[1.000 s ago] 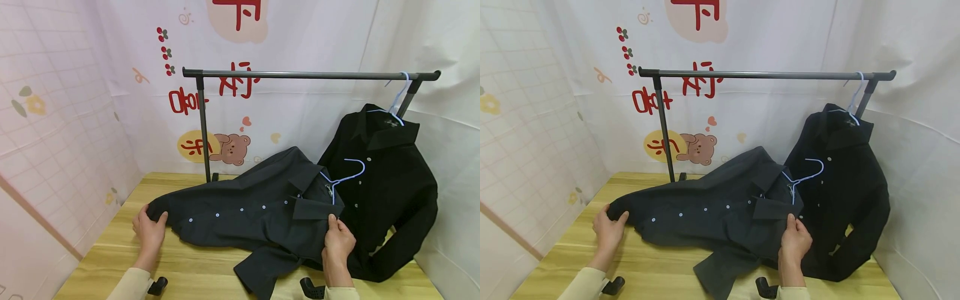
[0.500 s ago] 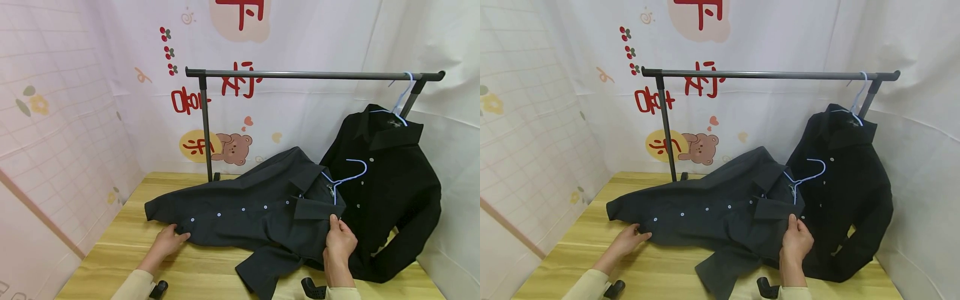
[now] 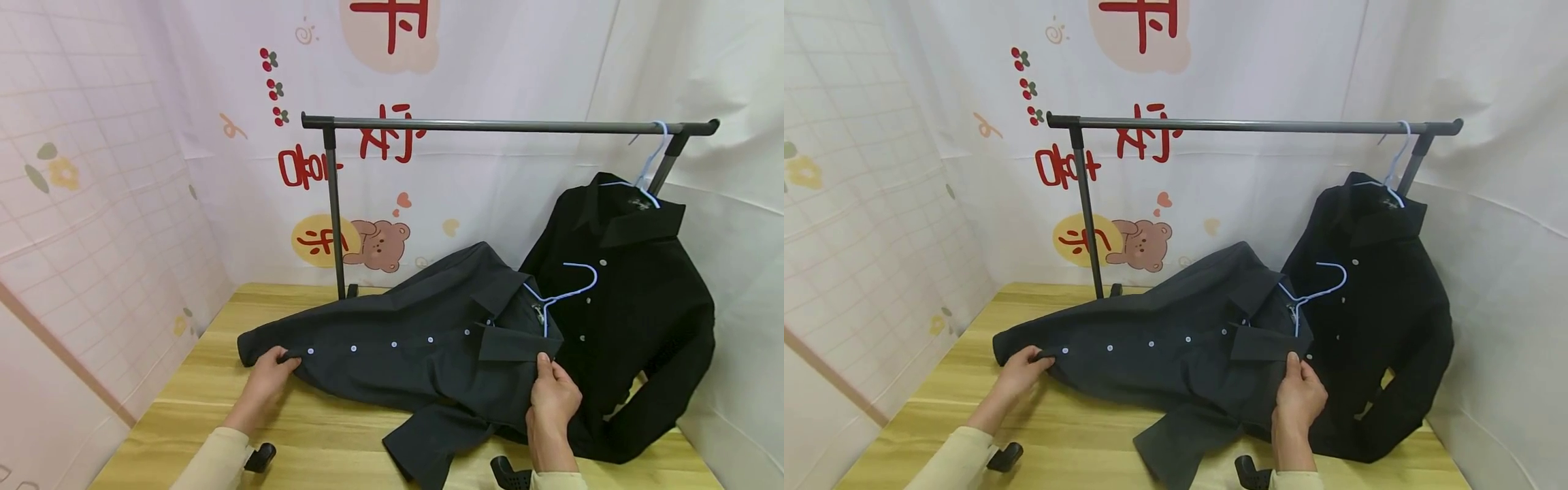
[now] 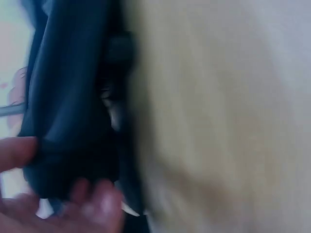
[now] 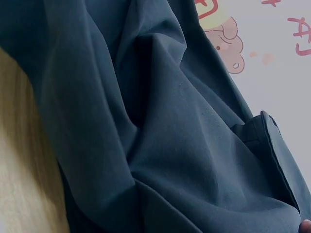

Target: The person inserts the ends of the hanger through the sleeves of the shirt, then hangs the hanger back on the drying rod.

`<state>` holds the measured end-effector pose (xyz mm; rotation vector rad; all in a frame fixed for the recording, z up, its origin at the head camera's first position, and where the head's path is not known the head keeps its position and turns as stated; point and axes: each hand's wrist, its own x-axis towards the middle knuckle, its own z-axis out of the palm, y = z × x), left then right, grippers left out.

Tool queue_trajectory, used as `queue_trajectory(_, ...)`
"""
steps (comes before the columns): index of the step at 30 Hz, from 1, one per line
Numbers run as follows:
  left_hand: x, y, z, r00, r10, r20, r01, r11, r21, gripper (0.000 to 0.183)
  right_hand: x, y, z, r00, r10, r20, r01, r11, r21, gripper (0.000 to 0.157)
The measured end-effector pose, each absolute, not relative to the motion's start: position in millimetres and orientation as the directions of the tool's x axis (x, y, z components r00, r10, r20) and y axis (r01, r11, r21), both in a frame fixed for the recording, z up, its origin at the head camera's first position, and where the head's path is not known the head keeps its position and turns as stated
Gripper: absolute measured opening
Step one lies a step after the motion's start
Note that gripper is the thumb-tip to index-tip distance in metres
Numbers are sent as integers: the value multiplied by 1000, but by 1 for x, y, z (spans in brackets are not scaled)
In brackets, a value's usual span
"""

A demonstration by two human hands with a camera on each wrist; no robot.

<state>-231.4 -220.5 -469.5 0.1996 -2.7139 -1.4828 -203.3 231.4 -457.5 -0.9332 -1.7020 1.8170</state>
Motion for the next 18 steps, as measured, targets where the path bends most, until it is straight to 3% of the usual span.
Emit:
queue_trajectory(5,-242,-227,-438,-973,-230,-28,-70,175,982,7,-203,232,-458,-653,741,-159,109,-116,-987,52)
queue_trajectory(8,-246,-229,-419,-941,-337,45,0,131,991,12,-204,232,-458,-651,741,-163,112,-119,-987,53)
queue_trajectory(13,-252,-227,-403,-849,-473,236,162,193,968,29,-203,233,-459,-648,742,-171,122,-120,-985,54)
queue_trajectory(15,-253,-228,-405,-859,-439,264,151,275,950,36,-203,233,-459,-647,742,-172,120,-124,-985,54)
queue_trajectory(18,-253,-231,-417,-928,-298,223,76,434,898,44,-203,233,-459,-649,741,-174,118,-128,-985,53)
